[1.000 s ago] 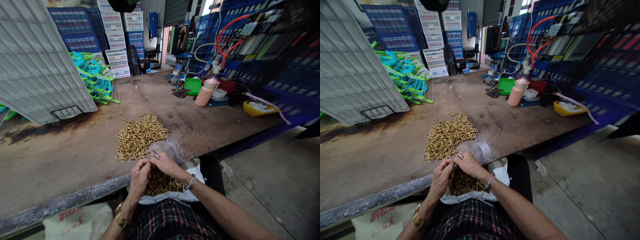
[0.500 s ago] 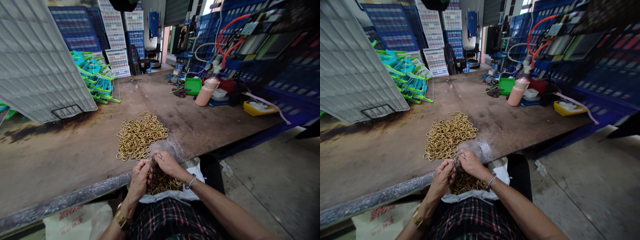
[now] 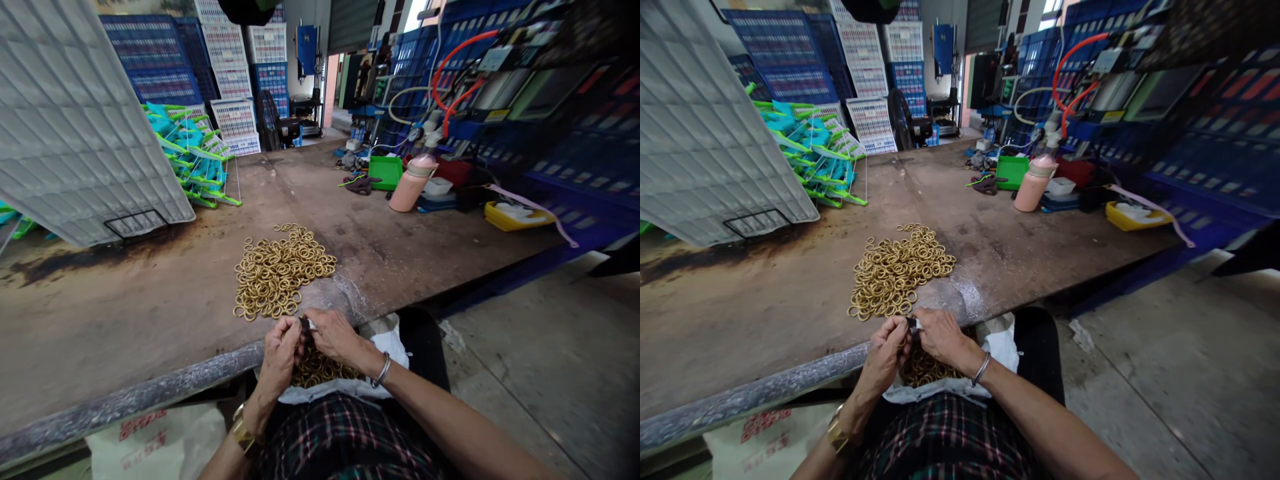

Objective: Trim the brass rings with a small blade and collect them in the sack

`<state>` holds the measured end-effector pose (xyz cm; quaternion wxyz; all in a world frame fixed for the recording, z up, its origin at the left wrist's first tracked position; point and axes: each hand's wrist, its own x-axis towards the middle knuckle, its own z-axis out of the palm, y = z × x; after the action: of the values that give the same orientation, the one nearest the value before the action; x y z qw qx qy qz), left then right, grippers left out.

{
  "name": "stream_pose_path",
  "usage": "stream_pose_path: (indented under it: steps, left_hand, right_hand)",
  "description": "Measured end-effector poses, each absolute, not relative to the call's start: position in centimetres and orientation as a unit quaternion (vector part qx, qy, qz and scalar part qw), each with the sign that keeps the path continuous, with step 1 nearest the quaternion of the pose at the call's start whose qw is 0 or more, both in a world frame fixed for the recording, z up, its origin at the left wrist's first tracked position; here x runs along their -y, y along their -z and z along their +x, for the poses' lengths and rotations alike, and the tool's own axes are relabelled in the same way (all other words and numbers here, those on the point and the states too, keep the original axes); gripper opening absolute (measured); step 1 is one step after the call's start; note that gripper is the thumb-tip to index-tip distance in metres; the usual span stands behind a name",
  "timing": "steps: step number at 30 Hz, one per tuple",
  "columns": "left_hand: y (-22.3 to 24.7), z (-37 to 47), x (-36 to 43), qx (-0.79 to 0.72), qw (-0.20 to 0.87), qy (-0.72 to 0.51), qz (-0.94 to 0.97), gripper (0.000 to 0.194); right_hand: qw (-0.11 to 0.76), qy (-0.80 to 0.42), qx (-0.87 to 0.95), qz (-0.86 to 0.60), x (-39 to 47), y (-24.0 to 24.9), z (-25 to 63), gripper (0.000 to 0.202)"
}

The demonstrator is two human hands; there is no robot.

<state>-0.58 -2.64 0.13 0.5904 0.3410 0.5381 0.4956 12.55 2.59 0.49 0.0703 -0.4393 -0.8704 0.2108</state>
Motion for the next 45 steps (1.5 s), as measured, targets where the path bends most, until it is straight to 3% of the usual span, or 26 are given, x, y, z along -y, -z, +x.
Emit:
stream_pose_path:
  steps: [24,28,33,45]
  left_hand:
    - [-0.9,-0.5,3.9,-0.567,0.508,-0.500,0.413,0.034]
    - [-2.3,0.5,4.9,-0.514,0.553,-0.487,0.439,0.035]
    - [-1.4,0.8,5.0,-0.507,0.631,-0.478,0.340,0.036]
    - [0.2,-0.1,4.7,-0.547,0.575,-0.498,0.350,0.036]
  right_hand:
    - [0.023,-0.203,0.865,-0.458,-2.0,-1.1,12.3,0.027]
    - [0.007,-0.196,0.850,-0.489,-2.9,-1.2,12.7,0.024]
    - [0.078,-0.185,0.858,-0.472,-2.8,-0.7,12.9,0.020]
    - [0.006,-0.215,0.877,-0.429,-1.1,-1.5,12.3,0.025]
